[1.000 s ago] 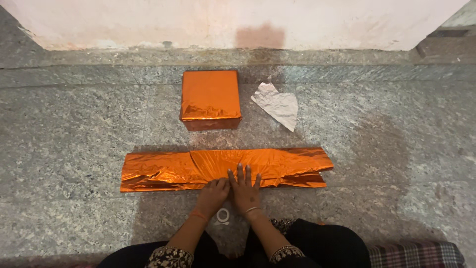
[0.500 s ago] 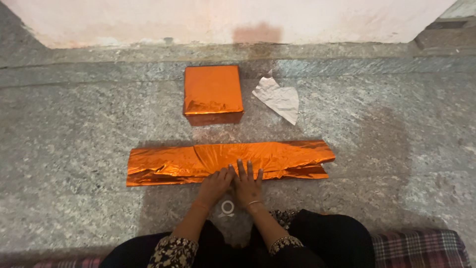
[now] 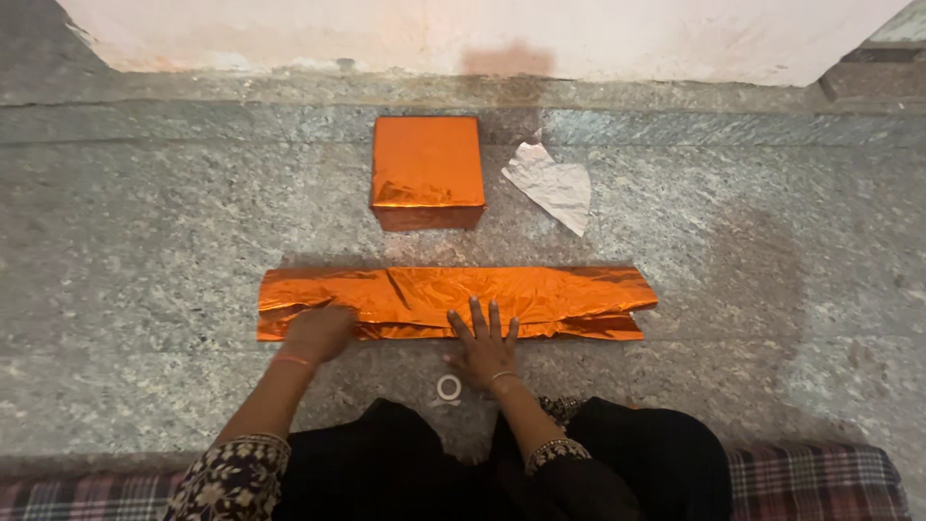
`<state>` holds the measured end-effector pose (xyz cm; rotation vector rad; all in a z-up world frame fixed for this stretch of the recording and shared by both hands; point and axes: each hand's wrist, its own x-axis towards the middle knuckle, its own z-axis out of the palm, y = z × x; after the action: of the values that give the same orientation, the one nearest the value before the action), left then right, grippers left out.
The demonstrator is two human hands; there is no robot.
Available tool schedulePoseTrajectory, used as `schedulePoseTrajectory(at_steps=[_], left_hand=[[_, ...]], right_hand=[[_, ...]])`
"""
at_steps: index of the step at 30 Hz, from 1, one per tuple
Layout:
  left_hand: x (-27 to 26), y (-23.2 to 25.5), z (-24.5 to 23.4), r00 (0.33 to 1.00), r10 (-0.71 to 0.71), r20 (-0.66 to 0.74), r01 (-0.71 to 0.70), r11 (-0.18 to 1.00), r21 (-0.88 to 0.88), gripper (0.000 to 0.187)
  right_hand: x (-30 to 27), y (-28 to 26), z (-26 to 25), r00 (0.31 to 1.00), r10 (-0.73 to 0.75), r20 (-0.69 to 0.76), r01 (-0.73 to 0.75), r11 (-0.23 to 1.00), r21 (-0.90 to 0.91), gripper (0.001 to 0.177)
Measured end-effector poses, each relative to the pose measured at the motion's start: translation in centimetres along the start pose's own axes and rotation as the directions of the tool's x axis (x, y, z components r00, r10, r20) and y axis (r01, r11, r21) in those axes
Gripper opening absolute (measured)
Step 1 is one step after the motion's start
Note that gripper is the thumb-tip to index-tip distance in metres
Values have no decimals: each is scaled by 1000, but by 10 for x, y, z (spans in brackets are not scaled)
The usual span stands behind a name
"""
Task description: The person wraps a small rectangular box with orange metallic paper. They place the box on the paper, fold the paper over the box, and secure the folds with clear tape. The person smooths the paper and folds the ends to complete the wrapping.
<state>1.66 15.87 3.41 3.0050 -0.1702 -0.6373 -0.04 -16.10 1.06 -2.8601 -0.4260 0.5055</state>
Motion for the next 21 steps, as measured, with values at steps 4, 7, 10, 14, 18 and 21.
schedulePoseTrajectory(at_steps=[4, 7, 10, 14, 18, 21], left_hand=[[-14, -57, 7, 879, -456, 143, 477, 851, -220, 39], [-11, -75, 16, 795, -579, 179, 605, 736, -305, 41], [-11, -82, 18, 754, -639, 149, 625, 631, -459, 60], [-12, -72, 19, 709, -683, 178, 626, 492, -604, 58], [-13, -70, 24, 688, -719, 100, 662, 565, -492, 54], [-12, -81, 32, 630, -735, 251, 665, 343, -664, 45]], right_hand=[[0, -3, -5, 999, 23, 42, -22, 999, -34, 97], [0, 1, -6, 999, 4, 37, -3, 1000, -26, 100], [1, 0, -5, 997, 14, 80, -13, 1000, -17, 102], [2, 3, -4, 997, -9, 72, 10, 1000, -12, 103], [3, 2, -3, 995, 8, 99, -7, 1000, -8, 104], [2, 3, -4, 996, 4, 92, -4, 1000, -2, 104]])
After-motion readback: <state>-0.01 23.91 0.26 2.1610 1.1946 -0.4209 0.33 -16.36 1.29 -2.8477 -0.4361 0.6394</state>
